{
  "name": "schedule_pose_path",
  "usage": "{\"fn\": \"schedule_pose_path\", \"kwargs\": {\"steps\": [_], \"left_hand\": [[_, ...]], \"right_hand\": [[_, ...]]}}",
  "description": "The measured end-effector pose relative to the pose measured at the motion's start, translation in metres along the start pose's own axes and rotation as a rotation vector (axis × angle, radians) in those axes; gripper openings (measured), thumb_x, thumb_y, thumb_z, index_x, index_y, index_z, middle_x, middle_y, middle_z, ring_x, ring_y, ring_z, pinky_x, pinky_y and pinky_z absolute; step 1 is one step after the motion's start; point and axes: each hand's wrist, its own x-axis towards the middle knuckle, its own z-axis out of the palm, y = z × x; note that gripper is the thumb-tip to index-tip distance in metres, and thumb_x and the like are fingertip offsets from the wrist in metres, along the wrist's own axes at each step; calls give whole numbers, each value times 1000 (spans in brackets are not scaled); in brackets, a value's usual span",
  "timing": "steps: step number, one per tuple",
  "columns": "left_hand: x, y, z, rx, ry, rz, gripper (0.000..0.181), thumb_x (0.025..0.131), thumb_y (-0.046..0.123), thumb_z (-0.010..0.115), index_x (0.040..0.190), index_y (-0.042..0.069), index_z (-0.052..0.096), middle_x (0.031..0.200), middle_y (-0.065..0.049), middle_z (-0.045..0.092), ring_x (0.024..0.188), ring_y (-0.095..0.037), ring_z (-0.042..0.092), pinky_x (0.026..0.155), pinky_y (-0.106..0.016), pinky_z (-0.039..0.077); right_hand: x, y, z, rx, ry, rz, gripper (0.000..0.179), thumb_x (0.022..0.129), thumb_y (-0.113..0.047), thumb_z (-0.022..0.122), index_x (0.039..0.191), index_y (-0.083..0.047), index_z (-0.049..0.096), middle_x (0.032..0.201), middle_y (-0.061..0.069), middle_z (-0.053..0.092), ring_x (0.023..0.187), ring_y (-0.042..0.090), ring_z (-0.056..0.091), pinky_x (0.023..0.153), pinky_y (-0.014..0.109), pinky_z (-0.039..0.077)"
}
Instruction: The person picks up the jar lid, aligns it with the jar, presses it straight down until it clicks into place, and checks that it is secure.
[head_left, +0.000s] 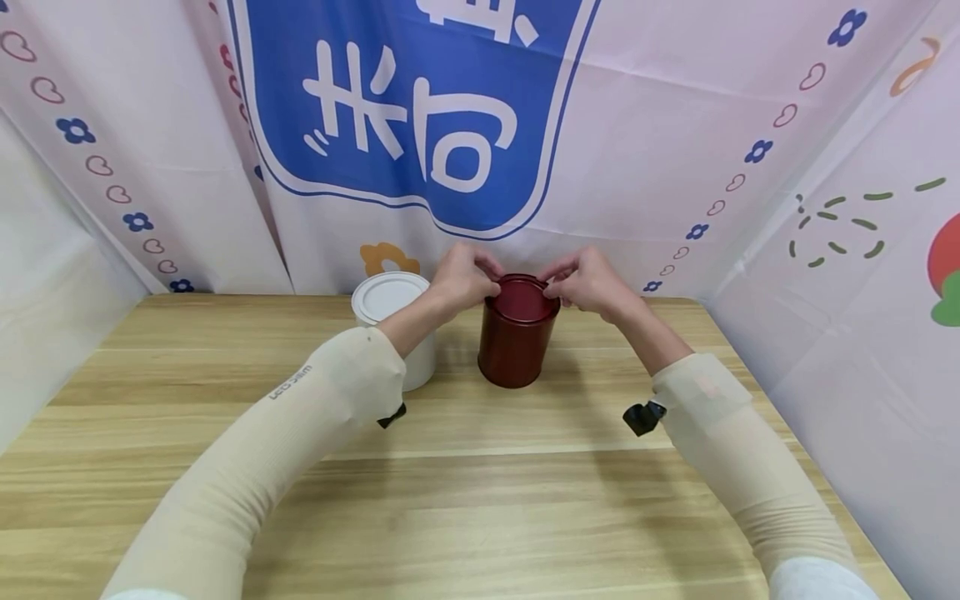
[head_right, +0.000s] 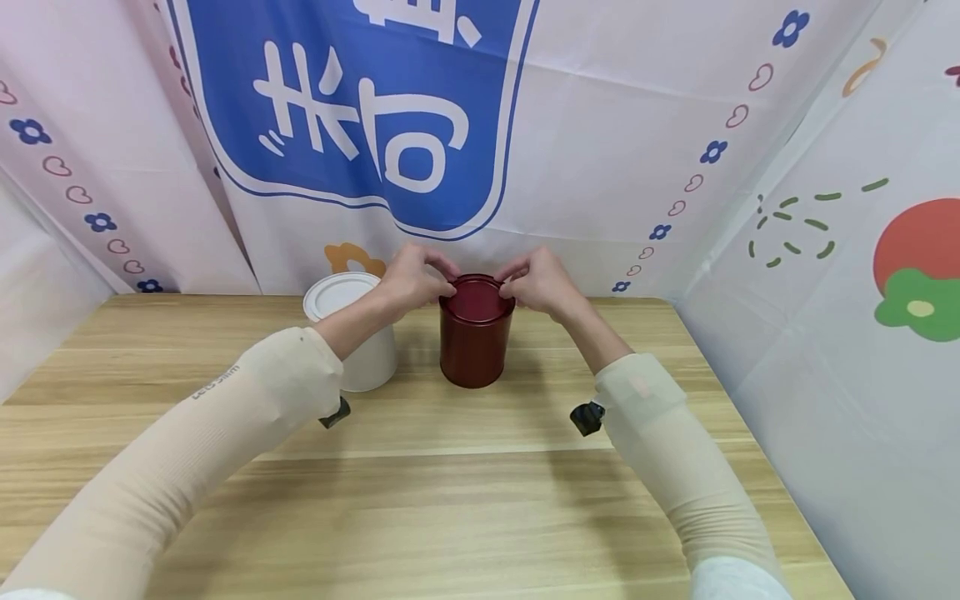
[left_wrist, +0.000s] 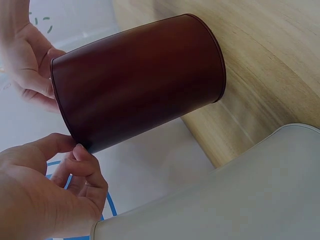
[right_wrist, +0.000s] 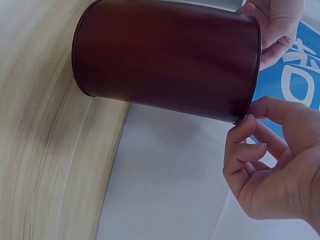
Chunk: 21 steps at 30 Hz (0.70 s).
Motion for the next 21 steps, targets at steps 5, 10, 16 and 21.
{"fn": "schedule_pose_path", "kwargs": {"steps": [5, 10, 16, 21], "left_hand": [[0, 0, 0, 10, 6, 1, 19, 86, -10, 72, 105, -5, 75, 98, -16, 71, 76, -19, 60, 63, -26, 54], [0, 0, -1, 24, 1, 13, 19, 86, -10, 73, 104, -5, 74, 99, -16, 71, 78, -20, 61, 66, -27, 55], [-1, 1, -2, 59, -11, 39, 19, 86, -9, 74, 105, -5, 74, 100, -17, 71, 83, -22, 63, 70, -29, 57], [-2, 1, -4, 150, -13, 92, 18, 89, -2, 76, 107, -3, 75, 106, -16, 73, 94, -23, 63, 77, -31, 56]], "right_hand": [[-1, 0, 1, -5, 6, -5, 22, 92, 3, 68, 112, 6, 75, 69, 2, 62, 54, 11, 51, 47, 21, 37], [-1, -1, 0, -11, 8, -7, 22, 92, 3, 68, 112, 6, 75, 68, 1, 62, 54, 11, 51, 47, 21, 37], [-1, -2, -1, -20, 0, 1, 21, 92, 1, 70, 112, 5, 76, 68, 2, 61, 55, 10, 51, 48, 21, 39], [-2, 1, -4, -49, 38, -47, 24, 93, -4, 71, 115, 6, 75, 86, 10, 66, 66, 18, 59, 54, 21, 47]]}}
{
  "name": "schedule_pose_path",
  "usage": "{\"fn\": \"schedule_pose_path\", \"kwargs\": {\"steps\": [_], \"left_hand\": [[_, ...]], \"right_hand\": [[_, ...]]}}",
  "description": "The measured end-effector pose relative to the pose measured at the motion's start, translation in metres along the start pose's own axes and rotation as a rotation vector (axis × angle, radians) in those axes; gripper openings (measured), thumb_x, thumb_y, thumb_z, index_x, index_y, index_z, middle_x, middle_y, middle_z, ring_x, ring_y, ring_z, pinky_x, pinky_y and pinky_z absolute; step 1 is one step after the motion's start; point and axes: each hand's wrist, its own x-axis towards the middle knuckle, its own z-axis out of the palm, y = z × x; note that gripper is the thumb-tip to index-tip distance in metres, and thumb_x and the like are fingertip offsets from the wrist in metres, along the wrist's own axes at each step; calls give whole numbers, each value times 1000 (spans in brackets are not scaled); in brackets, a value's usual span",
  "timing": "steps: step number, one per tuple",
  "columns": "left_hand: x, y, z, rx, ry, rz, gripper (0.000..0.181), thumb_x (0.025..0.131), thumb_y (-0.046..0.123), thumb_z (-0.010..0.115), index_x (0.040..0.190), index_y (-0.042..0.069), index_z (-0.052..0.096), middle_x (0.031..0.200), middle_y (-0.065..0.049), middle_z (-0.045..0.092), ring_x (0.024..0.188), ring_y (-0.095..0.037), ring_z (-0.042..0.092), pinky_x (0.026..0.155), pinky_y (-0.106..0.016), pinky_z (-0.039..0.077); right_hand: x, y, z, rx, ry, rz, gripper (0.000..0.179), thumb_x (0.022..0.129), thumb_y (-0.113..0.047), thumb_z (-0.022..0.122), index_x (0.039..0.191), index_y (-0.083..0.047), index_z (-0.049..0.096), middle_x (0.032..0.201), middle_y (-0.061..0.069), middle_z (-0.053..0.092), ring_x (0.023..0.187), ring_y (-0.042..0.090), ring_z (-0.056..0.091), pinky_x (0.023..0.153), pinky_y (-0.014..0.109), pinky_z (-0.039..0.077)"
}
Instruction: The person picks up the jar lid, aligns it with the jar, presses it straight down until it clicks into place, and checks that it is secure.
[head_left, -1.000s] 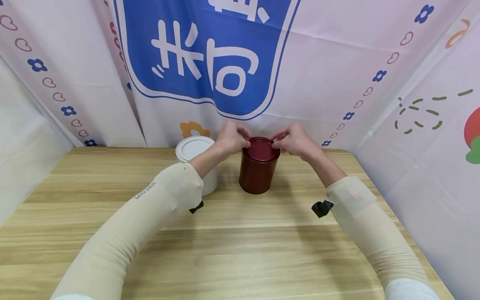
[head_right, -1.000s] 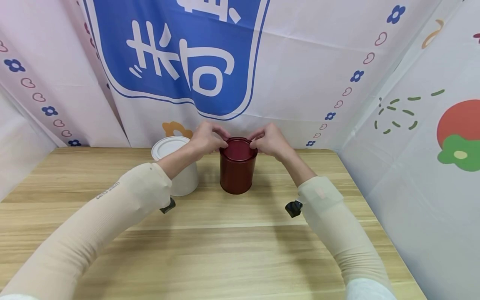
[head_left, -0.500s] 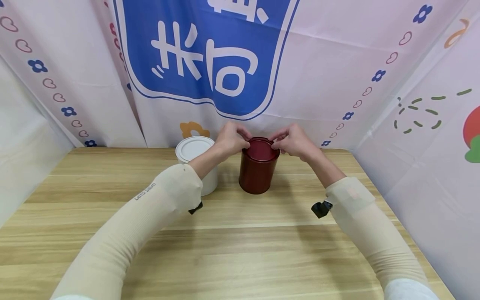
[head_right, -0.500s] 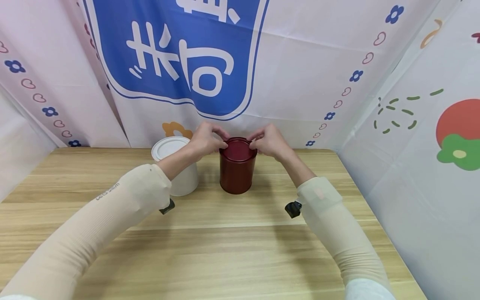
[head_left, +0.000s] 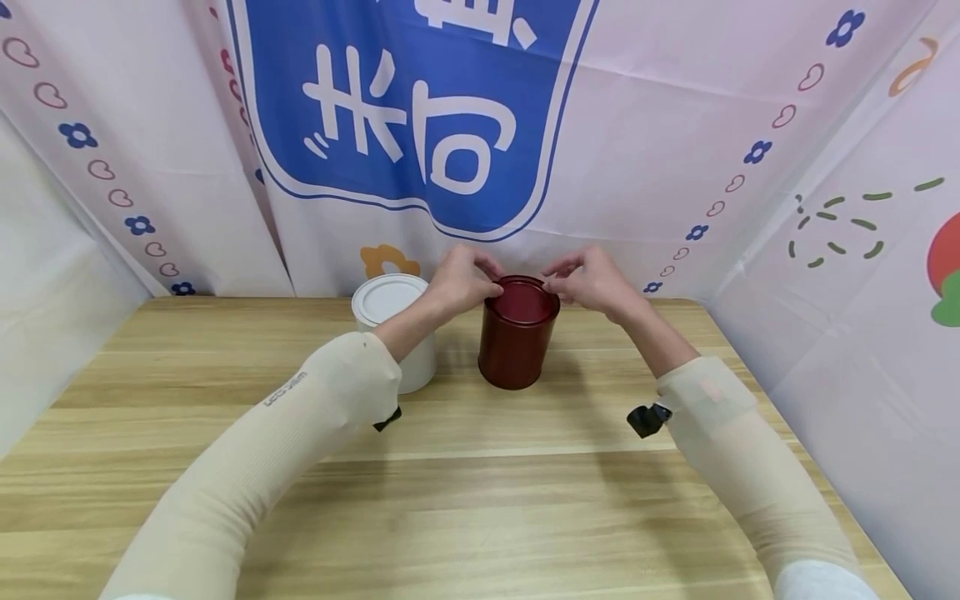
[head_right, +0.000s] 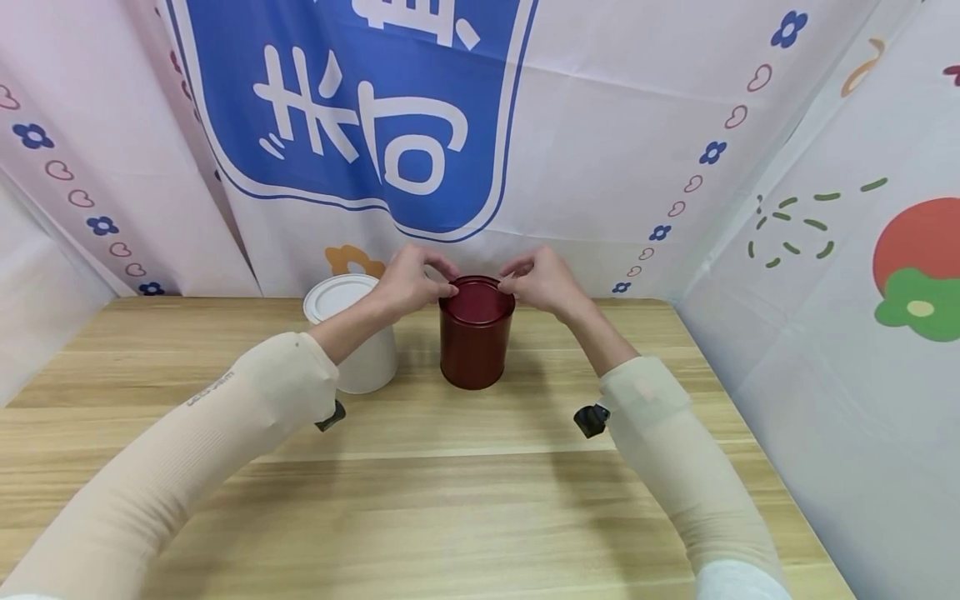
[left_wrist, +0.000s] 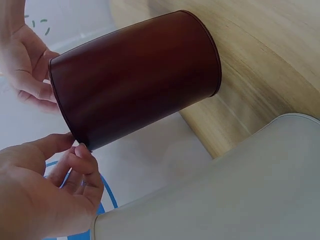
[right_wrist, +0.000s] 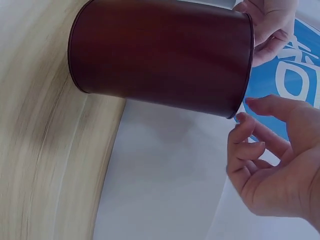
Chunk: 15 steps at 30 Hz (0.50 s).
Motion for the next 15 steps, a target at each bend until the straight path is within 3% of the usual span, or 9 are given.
{"fn": "schedule_pose_path", "kwargs": {"steps": [4, 8, 11, 15], "left_hand": [[-2, 0, -3, 76, -28, 65, 22, 92, 7, 78, 112, 1, 76, 108, -14, 74, 94, -27, 65, 79, -37, 57], [-5, -2, -7, 178, -113, 166, 35, 91, 16, 82, 123, 2, 75, 121, -13, 74, 112, -31, 66, 96, -44, 56], [-9, -4, -9, 232, -167, 214, 43, 91, 19, 82, 129, 1, 72, 132, -13, 70, 128, -32, 58, 110, -47, 48], [-11, -7, -9, 249, -195, 228, 47, 91, 21, 83, 131, 1, 70, 134, -15, 68, 131, -33, 56, 111, -47, 47]], "right_hand": [[-5, 2, -4, -111, 3, -140, 28, 92, -7, 74, 118, 4, 75, 105, 18, 73, 84, 30, 68, 67, 28, 56], [-10, 5, -8, -239, -55, -270, 35, 90, -12, 80, 122, 0, 75, 118, 16, 74, 103, 34, 69, 78, 41, 61], [-12, 8, -10, -283, -97, -310, 40, 89, -15, 83, 125, -2, 74, 121, 16, 73, 110, 35, 68, 80, 44, 61], [-13, 10, -9, -283, -140, -313, 44, 88, -16, 84, 128, -2, 72, 122, 17, 72, 113, 33, 67, 81, 43, 62]]}}
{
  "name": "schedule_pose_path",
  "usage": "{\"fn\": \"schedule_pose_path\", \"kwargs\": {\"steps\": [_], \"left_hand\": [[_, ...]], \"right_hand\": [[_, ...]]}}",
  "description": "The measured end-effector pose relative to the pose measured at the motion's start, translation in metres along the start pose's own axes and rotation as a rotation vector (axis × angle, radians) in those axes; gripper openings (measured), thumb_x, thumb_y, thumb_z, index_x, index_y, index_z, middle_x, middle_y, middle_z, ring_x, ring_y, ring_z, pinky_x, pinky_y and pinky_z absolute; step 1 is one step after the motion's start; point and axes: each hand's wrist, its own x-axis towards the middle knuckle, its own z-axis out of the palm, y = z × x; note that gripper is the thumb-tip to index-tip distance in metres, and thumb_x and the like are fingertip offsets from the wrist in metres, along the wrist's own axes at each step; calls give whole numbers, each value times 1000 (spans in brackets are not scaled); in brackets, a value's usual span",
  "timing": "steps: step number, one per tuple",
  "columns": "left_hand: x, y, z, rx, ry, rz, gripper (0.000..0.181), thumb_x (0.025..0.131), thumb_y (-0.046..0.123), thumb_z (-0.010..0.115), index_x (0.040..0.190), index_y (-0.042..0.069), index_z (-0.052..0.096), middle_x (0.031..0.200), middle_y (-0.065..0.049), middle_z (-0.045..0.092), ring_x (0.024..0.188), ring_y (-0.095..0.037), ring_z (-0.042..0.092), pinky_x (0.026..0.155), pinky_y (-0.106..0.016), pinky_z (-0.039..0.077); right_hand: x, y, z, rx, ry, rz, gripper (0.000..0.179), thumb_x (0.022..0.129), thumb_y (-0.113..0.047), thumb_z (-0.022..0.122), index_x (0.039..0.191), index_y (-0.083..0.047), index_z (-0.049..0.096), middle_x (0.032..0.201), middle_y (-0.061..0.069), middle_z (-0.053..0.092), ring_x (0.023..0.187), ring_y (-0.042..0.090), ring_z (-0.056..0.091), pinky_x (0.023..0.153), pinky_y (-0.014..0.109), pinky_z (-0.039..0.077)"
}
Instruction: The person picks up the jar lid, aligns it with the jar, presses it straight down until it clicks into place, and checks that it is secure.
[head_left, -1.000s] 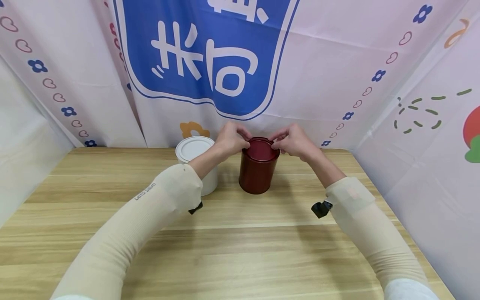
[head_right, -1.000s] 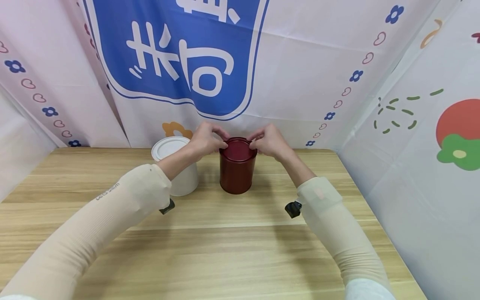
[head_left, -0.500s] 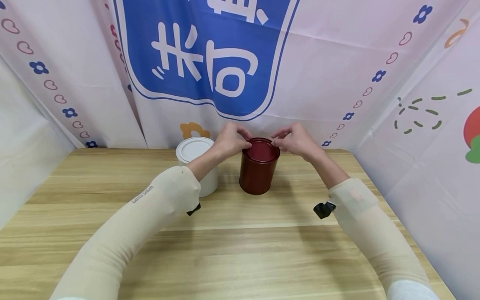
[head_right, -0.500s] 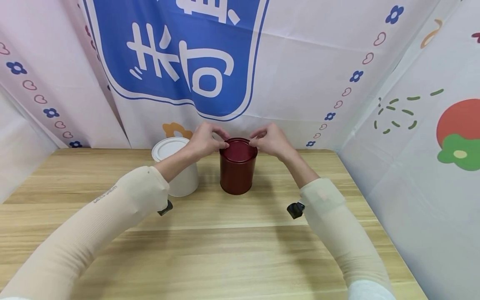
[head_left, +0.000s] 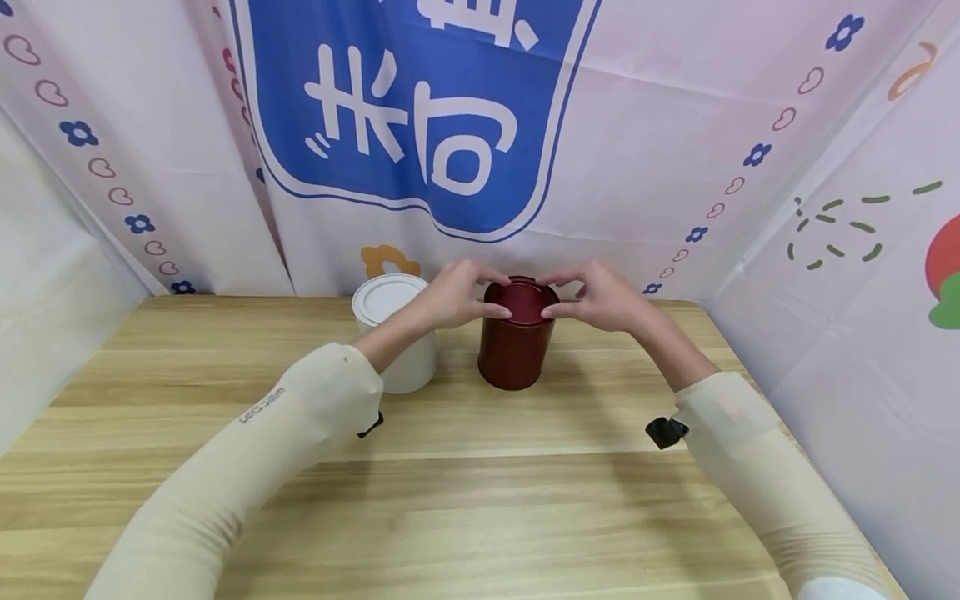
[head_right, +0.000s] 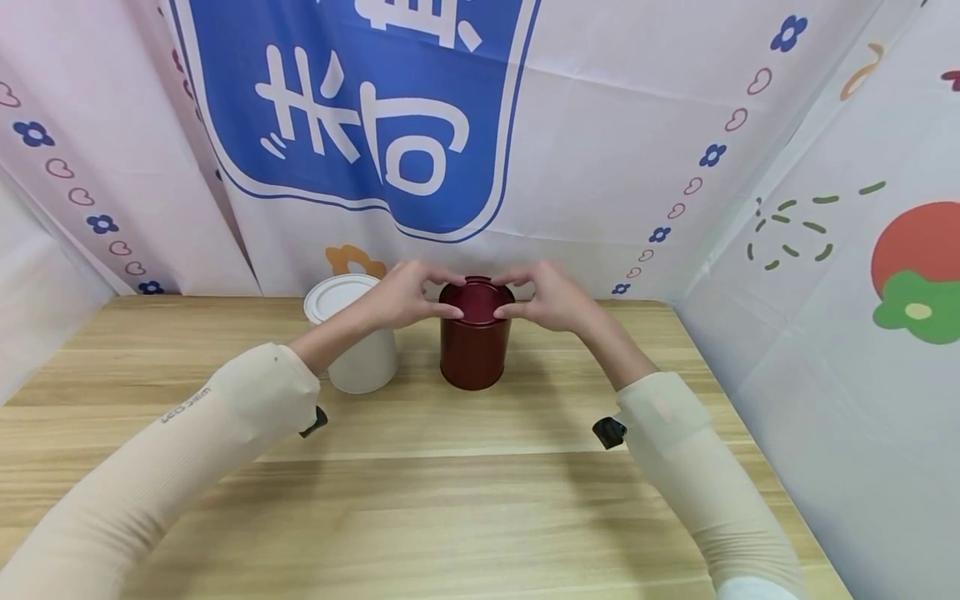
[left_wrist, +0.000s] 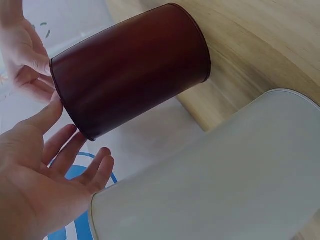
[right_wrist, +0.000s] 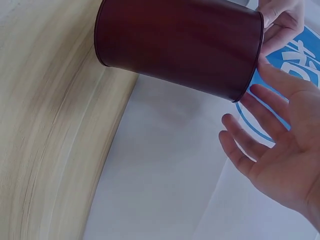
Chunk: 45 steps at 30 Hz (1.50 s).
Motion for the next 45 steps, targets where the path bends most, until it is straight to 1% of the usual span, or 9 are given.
{"fn": "schedule_pose_path", "kwargs": {"steps": [4, 13, 18, 22, 30, 34, 40, 43, 45], "left_hand": [[-1, 0, 1, -7, -3, -8, 48, 91, 22, 83, 132, 1, 70, 135, -14, 68, 131, -35, 57, 110, -47, 49], [0, 2, 0, -27, -12, -24, 49, 90, 21, 83, 133, 2, 69, 137, -15, 66, 128, -37, 61, 106, -47, 53], [2, 4, -3, -39, -27, -40, 52, 89, 21, 84, 135, 2, 68, 139, -15, 65, 127, -39, 62, 105, -47, 54], [3, 7, -4, -29, -31, -46, 52, 89, 21, 85, 134, 2, 68, 138, -15, 66, 125, -38, 64, 105, -45, 54], [5, 9, -4, -33, -51, -65, 54, 89, 19, 85, 136, 2, 67, 137, -14, 66, 128, -31, 62, 105, -42, 54], [4, 8, -3, -45, -51, -65, 54, 89, 18, 84, 137, 2, 67, 138, -14, 66, 128, -33, 62, 105, -42, 54], [2, 3, 0, -73, -30, -52, 51, 89, 16, 84, 135, 1, 68, 137, -15, 66, 124, -37, 64, 103, -45, 55], [0, 2, 1, -70, -8, -39, 49, 90, 18, 83, 134, 2, 68, 135, -14, 68, 123, -36, 65, 102, -45, 56], [-3, 2, -1, -82, 22, -28, 46, 92, 18, 81, 133, 3, 69, 134, -13, 68, 122, -35, 64, 100, -46, 57]], "right_hand": [[-1, 0, 1, 10, -15, 2, 47, 88, -16, 85, 130, -1, 71, 124, 18, 72, 115, 33, 67, 85, 46, 62], [-1, -1, -1, -4, -23, 10, 49, 89, -15, 84, 132, 0, 69, 128, 18, 71, 121, 37, 65, 93, 51, 60], [-1, -3, -2, -23, -28, 27, 49, 89, -17, 84, 133, -1, 69, 129, 20, 70, 120, 41, 65, 91, 52, 60], [-1, -4, -4, -36, -34, 40, 50, 89, -18, 84, 134, -2, 69, 129, 19, 69, 121, 41, 65, 89, 52, 60], [0, -5, -4, -14, -53, 52, 51, 89, -17, 84, 135, -2, 68, 133, 16, 68, 122, 41, 65, 94, 53, 58], [0, -4, -3, -11, -51, 56, 51, 89, -17, 84, 135, -3, 68, 132, 16, 69, 122, 41, 65, 95, 54, 57], [-1, -2, -1, -5, -53, 61, 49, 90, -17, 83, 135, -4, 68, 130, 18, 69, 121, 42, 65, 95, 55, 58], [-1, -1, 1, 14, -51, 40, 48, 90, -15, 83, 135, -2, 68, 127, 20, 70, 118, 41, 67, 90, 53, 60], [-3, -1, 1, 31, -47, 14, 48, 91, -13, 82, 134, 0, 67, 127, 20, 70, 116, 40, 68, 89, 52, 61]]}}
